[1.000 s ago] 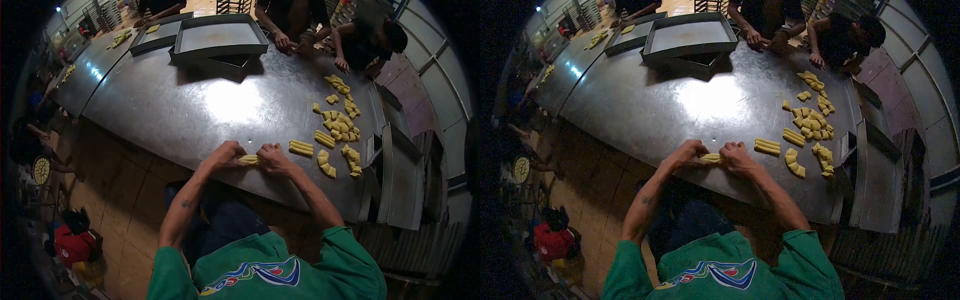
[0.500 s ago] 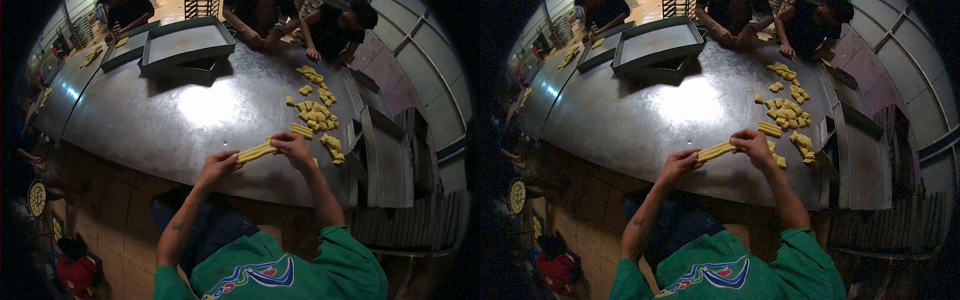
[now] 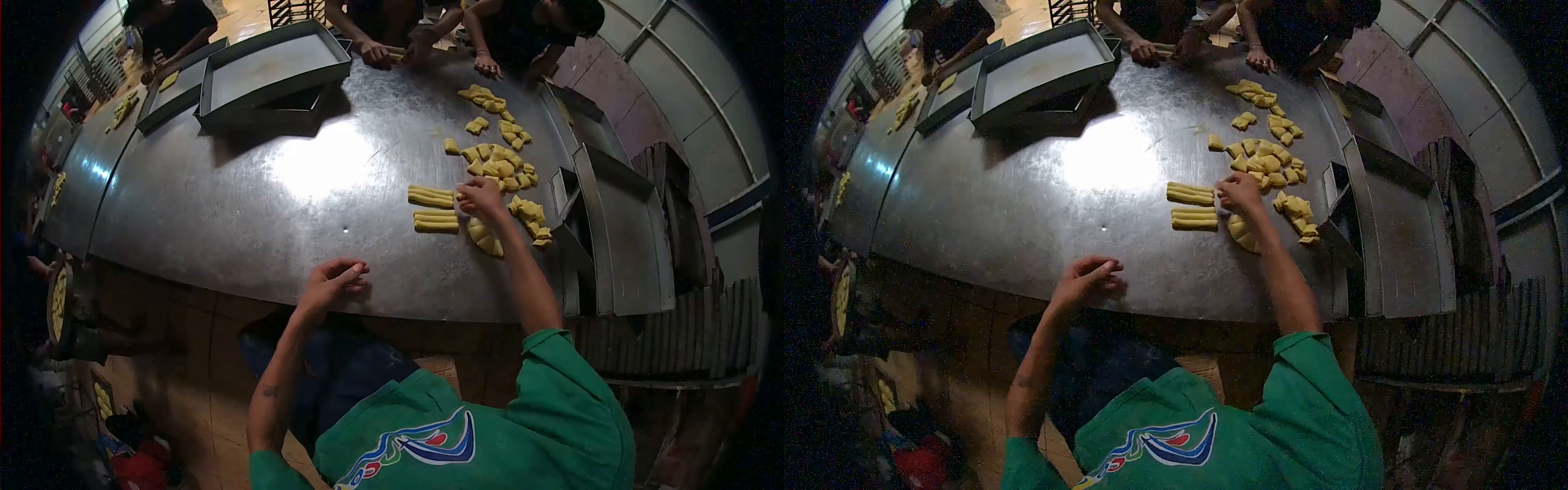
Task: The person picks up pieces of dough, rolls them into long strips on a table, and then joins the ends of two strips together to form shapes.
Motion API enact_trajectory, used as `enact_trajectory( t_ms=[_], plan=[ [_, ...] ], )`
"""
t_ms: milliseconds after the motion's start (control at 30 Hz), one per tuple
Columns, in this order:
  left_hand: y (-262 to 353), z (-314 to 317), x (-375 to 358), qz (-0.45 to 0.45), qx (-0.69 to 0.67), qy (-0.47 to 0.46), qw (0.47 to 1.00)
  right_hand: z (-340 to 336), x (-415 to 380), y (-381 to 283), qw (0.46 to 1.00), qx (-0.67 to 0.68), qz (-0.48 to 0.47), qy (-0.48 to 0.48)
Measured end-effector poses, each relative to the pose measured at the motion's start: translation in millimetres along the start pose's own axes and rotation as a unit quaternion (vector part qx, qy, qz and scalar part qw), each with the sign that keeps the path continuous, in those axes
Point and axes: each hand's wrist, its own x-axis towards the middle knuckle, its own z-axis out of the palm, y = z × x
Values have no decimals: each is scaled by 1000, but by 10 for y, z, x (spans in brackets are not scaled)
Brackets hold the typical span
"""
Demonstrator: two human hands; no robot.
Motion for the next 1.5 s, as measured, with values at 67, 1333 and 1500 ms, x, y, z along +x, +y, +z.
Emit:
enact_trajectory(
  t_ms=[67, 1333, 1500],
  plan=[
    [-4, -86, -150, -6, 19, 0, 1000, -231, -109, 58, 996, -31, -59, 64],
    [244, -95, -526, 156, -11, 63, 986, 1593, -1962, -589, 953, 7, -198, -227],
    [23, -103, -460, 198, 41, 126, 971, 1719, -2029, -518, 939, 149, -40, -307]
  ],
)
